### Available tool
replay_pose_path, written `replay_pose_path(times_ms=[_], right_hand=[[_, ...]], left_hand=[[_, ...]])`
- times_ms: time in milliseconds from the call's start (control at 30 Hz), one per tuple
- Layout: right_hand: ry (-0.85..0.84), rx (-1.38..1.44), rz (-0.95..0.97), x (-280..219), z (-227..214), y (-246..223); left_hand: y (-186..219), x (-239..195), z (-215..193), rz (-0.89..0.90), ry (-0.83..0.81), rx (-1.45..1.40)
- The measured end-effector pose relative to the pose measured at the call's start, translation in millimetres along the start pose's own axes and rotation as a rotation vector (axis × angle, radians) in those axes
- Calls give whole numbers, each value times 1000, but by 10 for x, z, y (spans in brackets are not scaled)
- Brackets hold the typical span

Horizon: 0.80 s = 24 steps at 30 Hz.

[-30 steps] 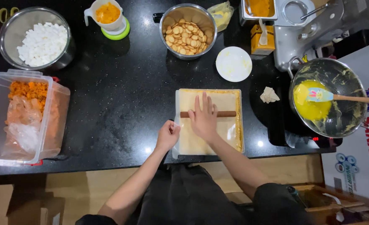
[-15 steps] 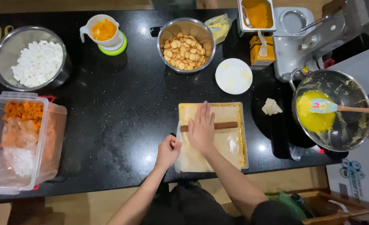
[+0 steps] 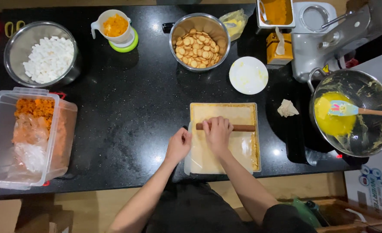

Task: The person flattens a yellow dough mixture on a baking sheet using a rolling pin. They then remove the plastic wrap and wipe their hands with a paper towel.

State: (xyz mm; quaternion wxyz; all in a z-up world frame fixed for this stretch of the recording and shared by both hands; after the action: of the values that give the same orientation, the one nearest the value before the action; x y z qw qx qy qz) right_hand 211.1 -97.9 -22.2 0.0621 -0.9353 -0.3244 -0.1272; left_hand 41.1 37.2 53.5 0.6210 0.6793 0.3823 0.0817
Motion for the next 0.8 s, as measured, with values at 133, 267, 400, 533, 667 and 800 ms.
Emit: replay_pose_path(times_ms=[133, 267, 400, 533, 667, 800], right_hand=[[9, 98, -4, 135, -339, -153], [-15, 112, -19, 153, -285, -230], [-23, 102, -7, 184, -298, -349], [-21, 55, 18, 264, -434, -442], [-89, 56, 30, 490, -690, -571], [-210, 35, 32, 963, -721, -637]], left_hand=[[-26, -91, 5, -43, 40, -59], [-141, -73, 55, -89, 76, -93], [168, 45, 5, -140, 87, -18], [302, 607, -31, 41, 35, 47], [27, 1058, 0, 107, -42, 217], [4, 1015, 9, 65, -28, 156]])
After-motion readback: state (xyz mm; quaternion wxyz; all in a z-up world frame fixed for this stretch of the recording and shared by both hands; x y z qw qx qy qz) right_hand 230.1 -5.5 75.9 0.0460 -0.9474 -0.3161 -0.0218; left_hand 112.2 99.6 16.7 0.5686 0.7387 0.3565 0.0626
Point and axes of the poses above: each hand's wrist, its own x-axis towards the middle knuckle, its own z-axis out of the palm, y = z × x, the point moved 2 cm from there along x, towards the middle knuckle, and after that the axes turned 13 degrees about -x, right-handed, at the moved point
